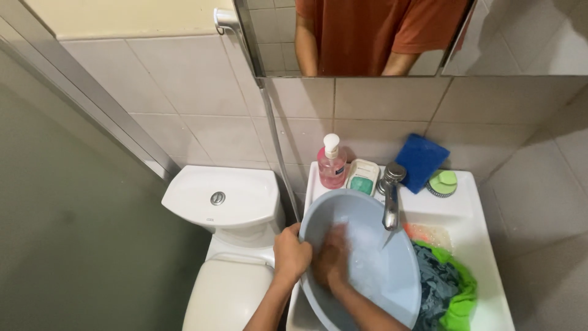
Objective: Hand washing various pieces of clothing in a basin and a bathroom sink using soap.
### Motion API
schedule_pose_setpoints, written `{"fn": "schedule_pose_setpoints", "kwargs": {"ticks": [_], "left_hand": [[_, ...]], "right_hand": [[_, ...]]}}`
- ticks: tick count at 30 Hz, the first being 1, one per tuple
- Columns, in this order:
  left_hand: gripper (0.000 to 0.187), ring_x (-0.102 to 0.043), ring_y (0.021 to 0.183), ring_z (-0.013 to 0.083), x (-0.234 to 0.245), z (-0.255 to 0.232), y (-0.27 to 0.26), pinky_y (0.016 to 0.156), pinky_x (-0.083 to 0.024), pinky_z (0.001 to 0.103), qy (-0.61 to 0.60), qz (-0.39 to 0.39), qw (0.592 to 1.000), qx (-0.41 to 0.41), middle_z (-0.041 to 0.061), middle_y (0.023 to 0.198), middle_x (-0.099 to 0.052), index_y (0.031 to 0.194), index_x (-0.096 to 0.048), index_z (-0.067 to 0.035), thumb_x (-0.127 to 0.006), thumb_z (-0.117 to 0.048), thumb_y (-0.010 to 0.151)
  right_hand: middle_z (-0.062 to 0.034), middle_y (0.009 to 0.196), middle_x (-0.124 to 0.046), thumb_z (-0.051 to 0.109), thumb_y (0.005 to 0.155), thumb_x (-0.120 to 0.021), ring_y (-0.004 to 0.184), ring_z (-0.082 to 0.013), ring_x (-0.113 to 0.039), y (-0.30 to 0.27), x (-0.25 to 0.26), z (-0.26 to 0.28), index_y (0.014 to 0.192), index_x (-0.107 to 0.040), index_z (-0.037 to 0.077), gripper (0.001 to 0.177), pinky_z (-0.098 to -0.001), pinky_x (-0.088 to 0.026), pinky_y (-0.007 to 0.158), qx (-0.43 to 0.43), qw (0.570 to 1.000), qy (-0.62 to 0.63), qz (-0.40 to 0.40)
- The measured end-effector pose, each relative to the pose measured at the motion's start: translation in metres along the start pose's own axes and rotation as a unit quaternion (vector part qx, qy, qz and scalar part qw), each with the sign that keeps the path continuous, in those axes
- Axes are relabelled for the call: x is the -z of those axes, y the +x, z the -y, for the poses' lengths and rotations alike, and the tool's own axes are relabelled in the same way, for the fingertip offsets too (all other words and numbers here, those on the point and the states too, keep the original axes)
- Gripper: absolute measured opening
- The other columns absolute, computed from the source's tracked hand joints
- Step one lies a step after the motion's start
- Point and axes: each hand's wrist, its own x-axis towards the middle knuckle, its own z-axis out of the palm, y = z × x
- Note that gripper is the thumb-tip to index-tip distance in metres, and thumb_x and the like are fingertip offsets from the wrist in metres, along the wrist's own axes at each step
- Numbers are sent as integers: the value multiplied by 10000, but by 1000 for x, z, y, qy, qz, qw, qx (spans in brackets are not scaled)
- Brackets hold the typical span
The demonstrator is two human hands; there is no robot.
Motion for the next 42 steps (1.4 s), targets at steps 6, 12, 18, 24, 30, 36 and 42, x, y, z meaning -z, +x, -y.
{"fn": "schedule_pose_setpoints", "kwargs": {"ticks": [6, 12, 18, 24, 30, 36, 42], "left_hand": [[442, -718, 980, 408, -4, 2, 5, 918, -543, 448, -11, 9, 1000, 10, 231, 976, -750, 1085, -763, -68, -531, 14, 717], [410, -721, 949, 414, -7, 8, 7, 896, -549, 458, 13, -1, 1000, -3, 256, 938, -743, 1074, -767, -49, -568, 5, 720], [403, -715, 944, 430, -15, 23, 9, 878, -561, 468, -16, -15, 998, -52, 260, 950, -734, 1056, -757, -23, -545, 27, 717], [335, -674, 990, 465, 1, -5, -3, 898, -529, 512, 33, -8, 998, -45, 287, 970, -711, 1037, -745, -26, -576, 17, 750], [278, -658, 972, 492, 4, -8, -3, 887, -527, 545, 45, -8, 998, -40, 291, 952, -704, 1039, -738, -37, -622, -27, 787], [377, -641, 932, 516, -2, -7, -6, 815, -519, 576, 52, -29, 997, -47, 306, 906, -687, 1002, -735, -28, -628, -389, 972], [463, -638, 891, 538, -10, 8, 11, 801, -514, 602, 77, -31, 993, -81, 328, 864, -666, 863, -721, 5, -560, -401, 1016]], "right_hand": [[-270, 1630, -193, 333, 913, -628, 1527, -412, -160, -30, 55, -36, 1536, -262, -37, 812, -508, -145, 1239, 91, 976, 186, 67], [-316, 1614, -158, 390, 955, -630, 1518, -463, -85, -46, 65, -36, 1515, -257, -49, 803, -545, -102, 1213, 202, 974, 66, 74], [-276, 1662, -97, 465, 978, -566, 1559, -404, -58, -34, 18, -68, 1559, -235, 13, 806, -496, -105, 1242, 70, 980, 188, -8], [-229, 1678, 39, 490, 982, -558, 1561, -392, 49, -40, 62, -67, 1589, -149, 80, 839, -510, -19, 1244, 125, 979, 106, 118], [-211, 1648, -140, 332, 932, -615, 1556, -394, -132, -31, -18, -46, 1580, -240, 45, 802, -564, -81, 1239, 132, 988, 62, -55], [-275, 1654, -150, 368, 952, -613, 1530, -411, -147, -27, 46, -74, 1572, -228, -45, 838, -495, -159, 1234, 120, 980, 146, 58], [-279, 1641, -115, 386, 966, -610, 1536, -424, -107, -28, 19, -29, 1546, -288, -10, 773, -540, -119, 1204, 76, 995, 67, -15]]}}
